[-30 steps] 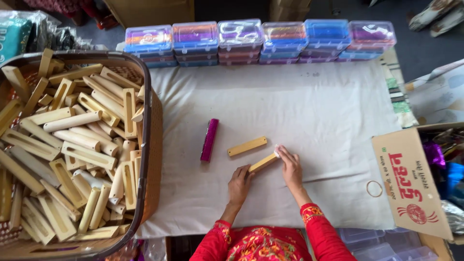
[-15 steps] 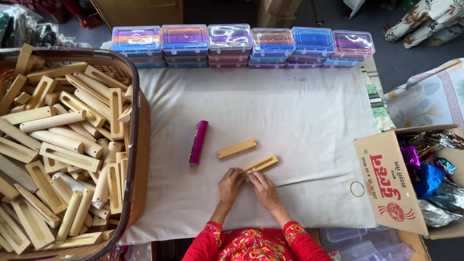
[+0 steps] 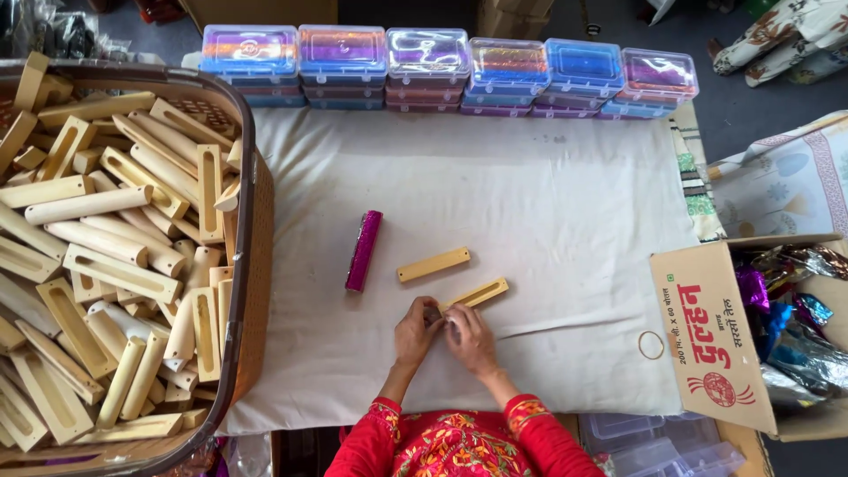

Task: The person is seen wrapping purple paper around wooden pieces and then assembling them together.

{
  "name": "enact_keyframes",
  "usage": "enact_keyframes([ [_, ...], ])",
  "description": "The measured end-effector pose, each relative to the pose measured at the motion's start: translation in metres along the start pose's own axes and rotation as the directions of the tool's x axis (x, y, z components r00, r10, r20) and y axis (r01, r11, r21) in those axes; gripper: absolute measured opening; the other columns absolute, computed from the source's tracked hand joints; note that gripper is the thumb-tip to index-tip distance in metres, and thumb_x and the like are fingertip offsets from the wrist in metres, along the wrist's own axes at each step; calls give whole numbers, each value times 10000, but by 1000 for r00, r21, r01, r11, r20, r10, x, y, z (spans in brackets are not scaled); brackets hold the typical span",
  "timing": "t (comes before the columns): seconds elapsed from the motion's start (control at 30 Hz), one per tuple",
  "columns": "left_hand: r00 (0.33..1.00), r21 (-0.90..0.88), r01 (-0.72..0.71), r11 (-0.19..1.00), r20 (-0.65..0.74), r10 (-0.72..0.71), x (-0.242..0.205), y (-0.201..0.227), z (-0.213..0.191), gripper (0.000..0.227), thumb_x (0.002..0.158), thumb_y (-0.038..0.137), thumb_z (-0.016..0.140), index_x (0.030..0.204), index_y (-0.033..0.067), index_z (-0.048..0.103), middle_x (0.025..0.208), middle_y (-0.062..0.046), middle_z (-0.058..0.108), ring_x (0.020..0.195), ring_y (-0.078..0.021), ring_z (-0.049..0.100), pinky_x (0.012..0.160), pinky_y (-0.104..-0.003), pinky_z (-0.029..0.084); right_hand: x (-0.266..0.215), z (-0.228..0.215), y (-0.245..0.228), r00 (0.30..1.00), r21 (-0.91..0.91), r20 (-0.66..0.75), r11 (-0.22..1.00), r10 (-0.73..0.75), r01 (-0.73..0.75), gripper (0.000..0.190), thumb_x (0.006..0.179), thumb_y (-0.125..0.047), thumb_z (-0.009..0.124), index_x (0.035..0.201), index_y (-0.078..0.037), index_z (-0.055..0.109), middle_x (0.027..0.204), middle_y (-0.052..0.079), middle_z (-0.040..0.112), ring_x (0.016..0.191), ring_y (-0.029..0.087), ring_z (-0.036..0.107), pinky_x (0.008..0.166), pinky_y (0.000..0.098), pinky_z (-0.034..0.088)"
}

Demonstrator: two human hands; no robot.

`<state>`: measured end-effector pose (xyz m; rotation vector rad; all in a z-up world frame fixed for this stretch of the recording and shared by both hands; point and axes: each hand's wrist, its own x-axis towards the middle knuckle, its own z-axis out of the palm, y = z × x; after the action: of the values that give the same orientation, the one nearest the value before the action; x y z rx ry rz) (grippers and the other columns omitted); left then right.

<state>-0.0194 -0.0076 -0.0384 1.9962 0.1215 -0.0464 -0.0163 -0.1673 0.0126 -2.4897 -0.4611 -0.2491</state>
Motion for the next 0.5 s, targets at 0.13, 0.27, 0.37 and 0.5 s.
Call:
enact_keyframes([
  [0.13,998,41,-58,998,-16,58,1,9,-6,470,790,201,872,1164,127,597,999,7,739,738,-148,716,652,-302,573,5,-15,37,997,-33,35,996,-76,77,327,819,-16,700,1137,-83,666,1171,78,690,1063,289,658,906,412,550],
  [0.27,995,60,-81,995,-48,84,2,17,-8,475,751,208,883,1131,122,610,1055,5,738,689,-149,694,627,-305,572,5,-23,41,990,-110,-127,991,58,-72,392,838,23,684,1202,-121,675,1225,57,688,1097,273,648,949,385,543],
  [0.37,992,71,-95,993,-74,100,2,14,-4,518,746,217,885,1171,127,603,1063,7,734,693,-139,699,626,-299,576,-2,-3,3,976,-40,-205,996,68,-78,520,843,71,637,1327,-119,635,1364,72,642,1162,282,632,1013,391,518],
  [0.5,979,111,-166,980,-101,177,2,7,-1,558,778,142,840,1276,122,588,1099,-4,728,749,-130,713,649,-288,588,-10,21,21,992,-86,-56,990,-113,108,646,834,128,582,1422,-138,608,1485,25,600,1191,259,627,1036,377,513],
])
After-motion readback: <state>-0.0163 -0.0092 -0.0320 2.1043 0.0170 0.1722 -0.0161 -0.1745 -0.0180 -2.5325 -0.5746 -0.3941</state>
